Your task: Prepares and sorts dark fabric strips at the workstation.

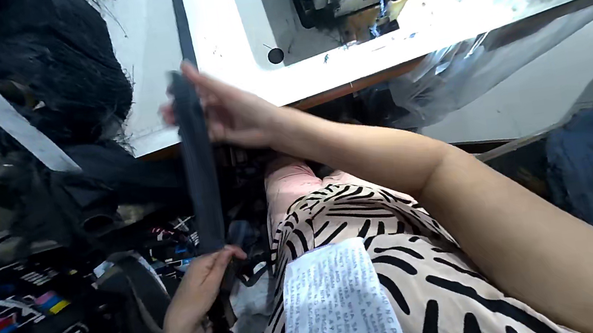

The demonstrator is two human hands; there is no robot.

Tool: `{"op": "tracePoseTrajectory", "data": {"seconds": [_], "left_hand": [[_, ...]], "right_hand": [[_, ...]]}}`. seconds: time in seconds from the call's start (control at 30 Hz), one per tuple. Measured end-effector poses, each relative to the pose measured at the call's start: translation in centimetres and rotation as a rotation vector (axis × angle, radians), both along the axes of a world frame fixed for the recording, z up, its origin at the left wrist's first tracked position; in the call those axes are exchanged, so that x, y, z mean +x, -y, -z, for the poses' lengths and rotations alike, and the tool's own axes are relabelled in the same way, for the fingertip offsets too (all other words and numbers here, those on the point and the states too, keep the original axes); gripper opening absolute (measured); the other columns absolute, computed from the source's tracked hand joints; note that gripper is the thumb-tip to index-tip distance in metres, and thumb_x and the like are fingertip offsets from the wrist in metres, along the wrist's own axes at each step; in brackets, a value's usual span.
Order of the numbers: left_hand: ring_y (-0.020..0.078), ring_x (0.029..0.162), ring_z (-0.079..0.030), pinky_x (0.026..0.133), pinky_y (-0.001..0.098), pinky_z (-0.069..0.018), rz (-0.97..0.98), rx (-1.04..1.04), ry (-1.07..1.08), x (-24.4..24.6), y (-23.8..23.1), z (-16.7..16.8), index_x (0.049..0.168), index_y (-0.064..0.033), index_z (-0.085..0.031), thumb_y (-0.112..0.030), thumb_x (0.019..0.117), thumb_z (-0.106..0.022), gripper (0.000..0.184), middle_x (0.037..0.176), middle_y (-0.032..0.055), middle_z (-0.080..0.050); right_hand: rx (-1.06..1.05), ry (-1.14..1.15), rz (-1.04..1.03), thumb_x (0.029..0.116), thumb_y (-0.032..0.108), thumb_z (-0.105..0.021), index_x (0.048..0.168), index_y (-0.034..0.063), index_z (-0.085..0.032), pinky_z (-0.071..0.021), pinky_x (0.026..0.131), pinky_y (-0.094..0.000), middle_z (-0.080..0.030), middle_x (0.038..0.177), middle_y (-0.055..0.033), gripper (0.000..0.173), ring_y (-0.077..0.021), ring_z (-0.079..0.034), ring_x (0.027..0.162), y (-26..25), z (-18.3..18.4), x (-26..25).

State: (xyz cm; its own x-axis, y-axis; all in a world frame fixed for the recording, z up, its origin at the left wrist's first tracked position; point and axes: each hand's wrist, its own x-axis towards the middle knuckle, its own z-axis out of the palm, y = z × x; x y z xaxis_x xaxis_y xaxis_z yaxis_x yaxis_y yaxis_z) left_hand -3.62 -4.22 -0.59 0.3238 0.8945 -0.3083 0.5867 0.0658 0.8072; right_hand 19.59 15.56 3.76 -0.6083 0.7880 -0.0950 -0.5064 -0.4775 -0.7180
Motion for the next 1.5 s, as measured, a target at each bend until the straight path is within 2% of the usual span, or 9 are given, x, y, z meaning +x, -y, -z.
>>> {"op": "tracePoseTrajectory", "data": {"seconds": [0.2,0.37,0.53,0.73,0.87,0.97,1.13,1.27,1.5], "left_hand": [[0.0158,0.138,-0.052,0.114,0.0338,-0.0437,-0.419,0.037,0.252,0.8,-1.5,2.5,0.16,0.0016,-0.02,-0.088,0.0893,-0.025,0.115,0.155,0.012,-0.049],[0.0005,0.06,-0.063,0.072,0.0222,-0.0595,-0.464,0.1,0.876,4.8,-3.5,-1.1,0.108,-0.0225,-0.071,-0.05,0.1053,-0.048,0.036,0.067,-0.0142,-0.065],[-0.0084,0.061,-0.058,0.058,0.0116,-0.0508,-0.089,0.041,0.292,-0.2,-0.1,-0.9,0.09,-0.0218,-0.075,-0.036,0.1057,-0.053,0.03,0.072,-0.0144,-0.066],[0.0318,0.135,-0.055,0.115,0.0513,-0.0406,-0.253,-0.006,-0.217,-0.4,-1.4,3.2,0.142,0.0044,-0.055,-0.032,0.1106,-0.033,0.053,0.143,0.0214,-0.059],[0.0128,0.101,-0.073,0.094,0.0318,-0.0587,-0.513,0.003,0.635,4.0,-3.4,0.9,0.14,-0.0046,-0.05,-0.084,0.0897,-0.035,0.095,0.112,0.0013,-0.075],[-0.0006,0.055,-0.06,0.069,0.022,-0.0596,-0.516,0.112,0.831,5.1,-3.5,-1.2,0.098,-0.0224,-0.065,-0.046,0.1097,-0.036,0.039,0.06,-0.016,-0.06],[0.0004,0.064,-0.065,0.062,0.0207,-0.0573,-0.191,-0.031,0.04,0.9,-0.1,-0.8,0.096,-0.0139,-0.07,-0.032,0.1043,-0.054,0.025,0.076,-0.0083,-0.069],[0.039,0.116,-0.065,0.105,0.0611,-0.0451,-0.199,-0.102,-0.458,0.0,-1.2,2.6,0.122,0.0047,-0.067,-0.022,0.109,-0.051,0.034,0.12,0.0258,-0.068],[0.011,0.087,-0.074,0.089,0.0333,-0.0604,-0.415,0.015,0.826,5.1,-4.3,-0.9,0.121,-0.0184,-0.07,-0.084,0.0839,-0.046,0.079,0.093,-0.0039,-0.077]], "right_hand": [[0.58,0.322,0.045,0.1054,0.001,-0.037,0.092,-0.0102,-0.057,-0.0478,0.055,-0.0263,-0.053,0.066,-0.0068,0.026,-0.0104,-0.052,0.056,5.7,1.7,-2.3],[0.938,0.497,-0.959,0.0987,0.013,-0.066,0.109,-0.0077,-0.071,-0.0492,0.081,-0.0491,-0.07,0.094,-0.0213,0.024,-0.0294,-0.065,0.088,11.8,6.5,-1.7],[0.225,0.13,-0.306,0.111,0.021,-0.033,0.145,-0.0017,-0.043,-0.0536,0.096,-0.0323,-0.066,0.123,-0.011,0.042,-0.0133,-0.065,0.109,4.4,3.8,-0.5],[0.202,0.19,0.261,0.1111,0.015,-0.025,0.101,0.0009,-0.052,-0.0518,0.058,-0.0246,-0.051,0.066,0.0019,0.032,-0.0068,-0.054,0.057,2.6,2.3,-2.2],[0.868,0.528,-0.59,0.1033,0.005,-0.052,0.1,-0.0104,-0.069,-0.0507,0.08,-0.0431,-0.067,0.087,-0.0196,0.023,-0.0248,-0.063,0.082,10.6,6.7,-1.8],[0.868,0.523,-0.844,0.1003,0.01,-0.063,0.12,-0.0088,-0.068,-0.0506,0.09,-0.0486,-0.071,0.104,-0.0233,0.027,-0.0301,-0.067,0.096,10.8,8.2,-1.0],[0.165,0.057,-0.177,0.1101,0.023,-0.032,0.147,-0.0004,-0.041,-0.0522,0.094,-0.0319,-0.064,0.129,-0.0121,0.045,-0.0134,-0.064,0.109,3.1,3.7,-0.1],[-0.044,0.061,0.232,0.1141,0.032,-0.025,0.111,0.0038,-0.053,-0.0553,0.063,-0.0271,-0.054,0.068,0.0013,0.04,-0.0101,-0.058,0.06,0.9,1.1,-1.5],[0.879,0.573,-0.918,0.1005,0.007,-0.06,0.103,-0.0115,-0.07,-0.0473,0.077,-0.0473,-0.067,0.089,-0.0233,0.021,-0.0296,-0.062,0.081,12.5,5.4,-1.5]]}}
